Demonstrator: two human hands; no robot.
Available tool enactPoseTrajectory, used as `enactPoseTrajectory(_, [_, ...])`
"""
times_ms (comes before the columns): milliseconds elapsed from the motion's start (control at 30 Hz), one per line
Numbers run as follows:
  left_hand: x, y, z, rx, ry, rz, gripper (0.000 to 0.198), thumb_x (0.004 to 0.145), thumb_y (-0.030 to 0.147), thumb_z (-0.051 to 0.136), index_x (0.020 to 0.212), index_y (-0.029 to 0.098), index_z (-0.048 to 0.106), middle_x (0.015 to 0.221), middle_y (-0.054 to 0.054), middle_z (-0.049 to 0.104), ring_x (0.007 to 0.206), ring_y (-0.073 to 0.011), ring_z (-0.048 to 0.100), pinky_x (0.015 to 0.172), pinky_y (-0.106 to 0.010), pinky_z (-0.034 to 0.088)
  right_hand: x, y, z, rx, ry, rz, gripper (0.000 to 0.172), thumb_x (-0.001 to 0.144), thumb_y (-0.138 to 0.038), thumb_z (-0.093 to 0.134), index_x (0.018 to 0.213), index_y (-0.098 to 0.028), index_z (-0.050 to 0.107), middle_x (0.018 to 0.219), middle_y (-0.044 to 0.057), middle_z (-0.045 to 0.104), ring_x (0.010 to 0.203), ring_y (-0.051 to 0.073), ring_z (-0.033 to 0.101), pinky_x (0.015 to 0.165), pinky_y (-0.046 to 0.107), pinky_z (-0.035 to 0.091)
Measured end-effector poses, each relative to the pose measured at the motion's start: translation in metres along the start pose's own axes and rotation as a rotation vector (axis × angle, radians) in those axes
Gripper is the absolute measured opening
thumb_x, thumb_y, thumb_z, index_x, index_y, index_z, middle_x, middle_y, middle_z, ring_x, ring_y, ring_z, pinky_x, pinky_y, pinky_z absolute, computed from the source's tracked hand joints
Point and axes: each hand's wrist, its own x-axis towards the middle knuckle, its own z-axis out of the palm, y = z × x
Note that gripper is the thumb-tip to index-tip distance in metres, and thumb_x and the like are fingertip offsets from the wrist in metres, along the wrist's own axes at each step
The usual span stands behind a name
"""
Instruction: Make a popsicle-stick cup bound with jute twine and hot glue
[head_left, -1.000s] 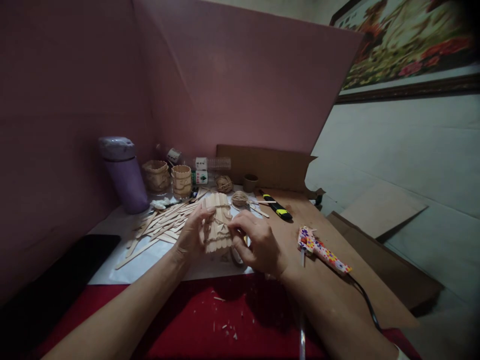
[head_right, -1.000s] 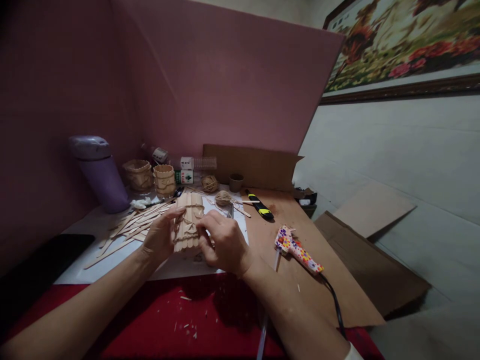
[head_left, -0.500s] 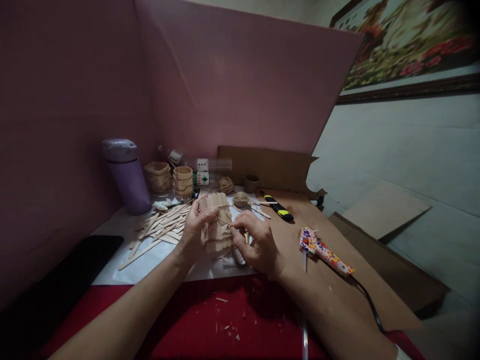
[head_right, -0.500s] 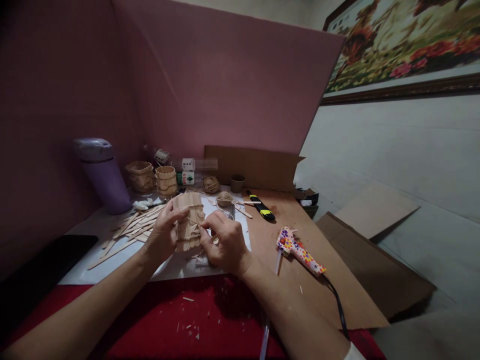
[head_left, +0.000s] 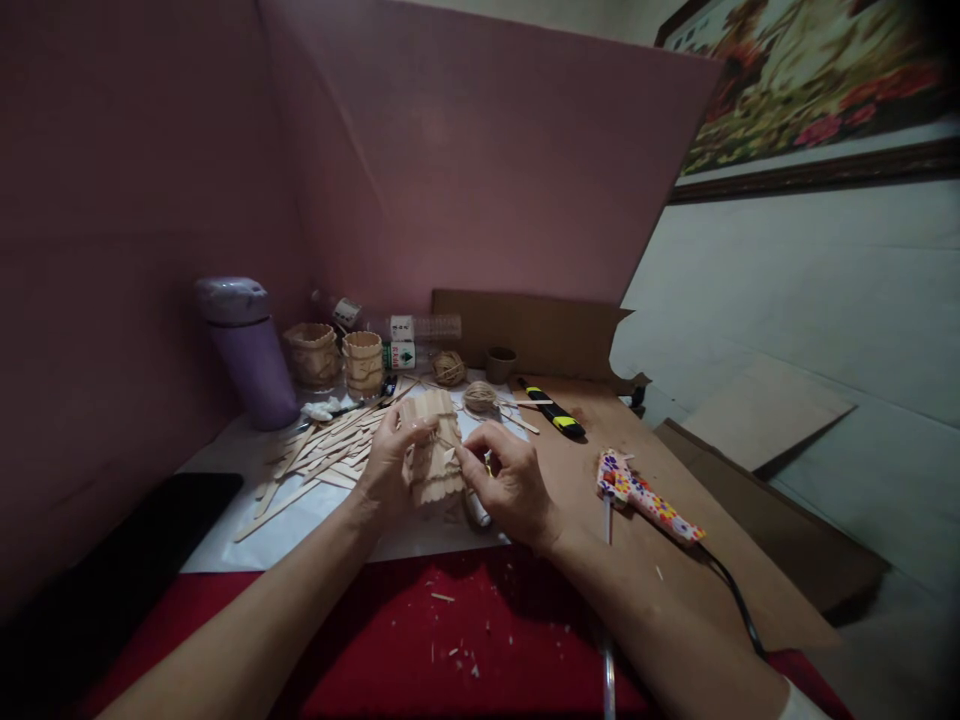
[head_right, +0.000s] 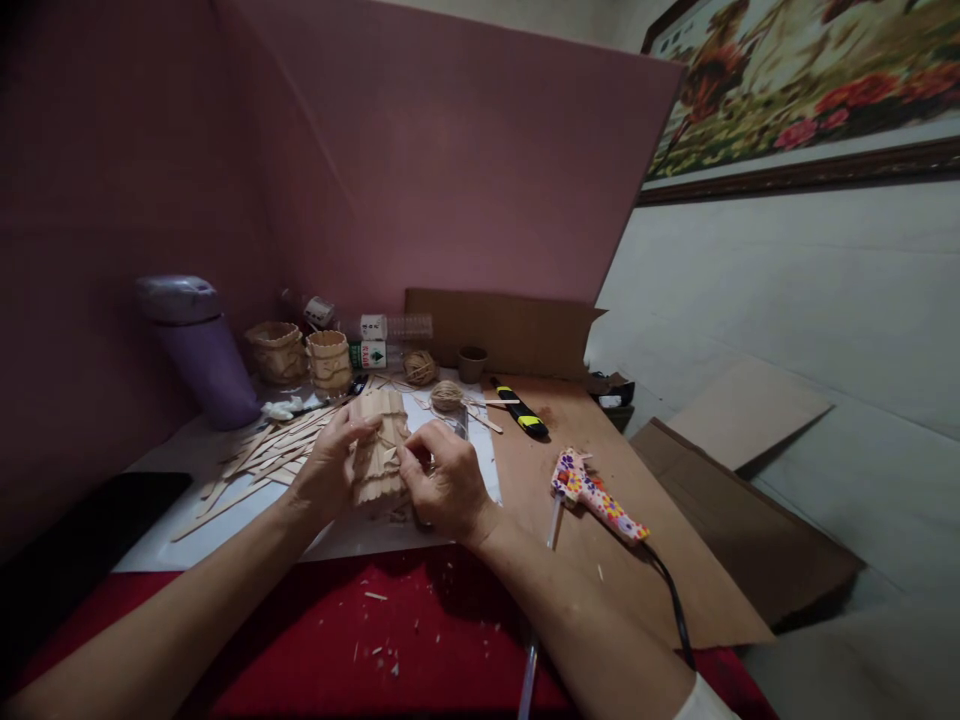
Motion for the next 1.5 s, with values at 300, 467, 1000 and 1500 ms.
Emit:
enactPoseTrajectory(300, [0.001,0.007,0.001,-0.119,0.001,-0.212,0.033,0.061,0.022,0.078,0.089,0.013,0.063,0.076,-0.008,0.072,0.064,-0.0226,0.069,0.062,-0.035,0.058,0.0,-0.001,-0.001,0.03,0.009,0.033,0.014,0.092,-0.02,0.054,0.08,-0.021,0.061,0.076,0.002,0.061,0.068,0.015,0.055,0.06,0.027,0.042])
enactPoseTrajectory(467, [-0.001,0.009,0.002,-0.133,-0.016,-0.216,0.031,0.062,0.021,0.076,0.09,0.012,0.065,0.074,-0.008,0.072,0.063,-0.0233,0.07,0.066,-0.037,0.06,0.001,-0.001,-0.002,0.057,0.017,0.081,0.015,0.09,-0.021,0.055,0.078,-0.02,0.063,0.074,0.002,0.062,0.066,0.015,0.056,0.06,0.027,0.043])
enactPoseTrajectory(1000, [-0.007,0.009,0.004,0.018,-0.119,-0.091,0.056,0.059,0.026,0.085,0.108,0.018,0.06,0.091,-0.004,0.07,0.072,-0.0192,0.067,0.065,-0.031,0.056,0.008,0.002,-0.004,0.294,0.109,0.305,0.03,0.084,-0.035,0.062,0.111,-0.023,0.06,0.115,0.009,0.065,0.109,0.025,0.06,0.091,0.041,0.051])
enactPoseTrajectory(1500, [-0.006,0.002,0.003,0.096,-0.149,-0.129,0.084,0.052,0.023,0.089,0.127,0.018,0.052,0.103,-0.009,0.068,0.08,-0.0209,0.066,0.068,-0.03,0.052,0.009,0.014,0.0,0.555,-0.054,0.435,0.049,0.071,-0.027,0.067,0.118,-0.025,0.054,0.121,0.008,0.062,0.105,0.023,0.063,0.088,0.04,0.055])
